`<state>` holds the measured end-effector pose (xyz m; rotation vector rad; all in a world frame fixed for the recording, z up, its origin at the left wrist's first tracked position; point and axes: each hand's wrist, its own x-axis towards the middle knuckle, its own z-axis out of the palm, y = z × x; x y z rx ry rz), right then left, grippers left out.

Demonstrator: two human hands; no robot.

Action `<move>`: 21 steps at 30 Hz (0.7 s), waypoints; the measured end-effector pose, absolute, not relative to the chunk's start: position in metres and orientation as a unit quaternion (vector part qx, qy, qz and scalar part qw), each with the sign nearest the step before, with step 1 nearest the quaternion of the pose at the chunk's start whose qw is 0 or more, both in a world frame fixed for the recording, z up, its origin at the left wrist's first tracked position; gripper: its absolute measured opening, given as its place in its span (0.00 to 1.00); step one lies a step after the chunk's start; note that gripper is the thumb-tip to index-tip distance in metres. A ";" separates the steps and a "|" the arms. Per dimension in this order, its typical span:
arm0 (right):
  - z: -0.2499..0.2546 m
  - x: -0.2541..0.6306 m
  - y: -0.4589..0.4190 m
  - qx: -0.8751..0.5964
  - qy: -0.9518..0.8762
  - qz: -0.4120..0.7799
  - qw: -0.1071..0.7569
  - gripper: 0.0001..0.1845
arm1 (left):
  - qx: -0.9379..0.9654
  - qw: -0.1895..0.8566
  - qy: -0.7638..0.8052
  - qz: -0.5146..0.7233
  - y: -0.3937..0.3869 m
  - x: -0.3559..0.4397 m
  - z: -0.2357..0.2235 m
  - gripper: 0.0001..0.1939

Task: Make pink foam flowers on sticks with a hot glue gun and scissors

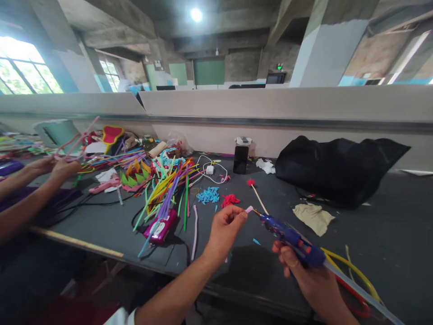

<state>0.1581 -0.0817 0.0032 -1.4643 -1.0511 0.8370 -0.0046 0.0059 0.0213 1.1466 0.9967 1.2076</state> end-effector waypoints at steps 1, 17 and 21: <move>0.003 0.158 -0.082 -0.617 -0.447 0.352 0.544 0.25 | 0.487 0.566 0.423 0.513 0.006 -0.005 0.021 0.12; -0.006 0.169 -0.081 -0.632 -0.476 0.314 0.525 0.22 | 0.500 0.552 0.418 0.520 0.006 -0.004 0.021 0.13; -0.004 0.167 -0.082 -0.637 -0.469 0.303 0.531 0.22 | 0.502 0.549 0.419 0.520 0.006 -0.004 0.021 0.14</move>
